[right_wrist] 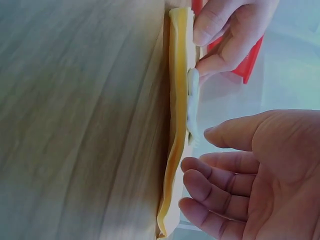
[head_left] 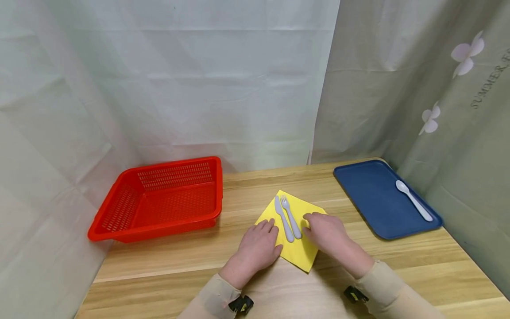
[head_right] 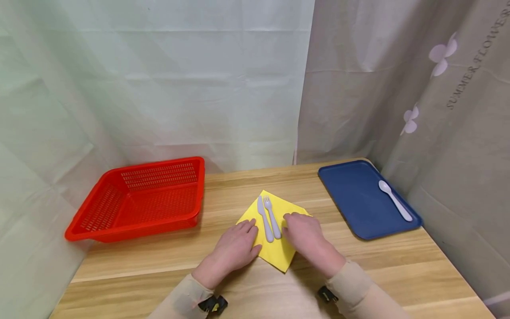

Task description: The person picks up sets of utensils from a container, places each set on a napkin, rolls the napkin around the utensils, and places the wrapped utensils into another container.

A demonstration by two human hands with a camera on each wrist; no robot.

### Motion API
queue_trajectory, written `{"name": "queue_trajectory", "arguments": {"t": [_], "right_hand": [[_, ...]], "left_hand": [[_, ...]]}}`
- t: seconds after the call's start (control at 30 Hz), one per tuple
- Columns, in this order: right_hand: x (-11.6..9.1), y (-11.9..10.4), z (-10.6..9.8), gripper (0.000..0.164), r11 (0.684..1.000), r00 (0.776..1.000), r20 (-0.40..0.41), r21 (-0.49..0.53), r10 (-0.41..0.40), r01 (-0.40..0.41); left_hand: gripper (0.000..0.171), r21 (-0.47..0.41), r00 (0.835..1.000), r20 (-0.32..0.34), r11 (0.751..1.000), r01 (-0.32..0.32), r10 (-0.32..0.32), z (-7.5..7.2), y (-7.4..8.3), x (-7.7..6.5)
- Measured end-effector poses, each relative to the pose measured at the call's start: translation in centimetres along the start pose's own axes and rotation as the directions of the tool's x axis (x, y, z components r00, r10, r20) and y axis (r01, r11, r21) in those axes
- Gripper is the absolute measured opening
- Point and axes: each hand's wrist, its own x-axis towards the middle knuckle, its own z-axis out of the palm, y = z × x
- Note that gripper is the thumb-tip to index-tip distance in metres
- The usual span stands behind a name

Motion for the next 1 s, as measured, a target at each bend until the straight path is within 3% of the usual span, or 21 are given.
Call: {"name": "queue_trajectory", "arguments": {"t": [0.67, 1.0], "right_hand": [[-1.0, 1.8, 0.0, 0.032, 0.998, 0.990, -0.127, -0.022, -0.056, 0.053], [-1.4, 2.9, -0.1, 0.037, 0.998, 0.988, -0.145, -0.021, -0.055, 0.052]], "left_hand": [[0.054, -0.012, 1.000, 0.003, 1.000, 0.003, -0.003, 0.1, 0.0, 0.0], [0.055, -0.016, 1.000, 0.016, 1.000, 0.010, -0.010, -0.1, 0.1, 0.1]]}}
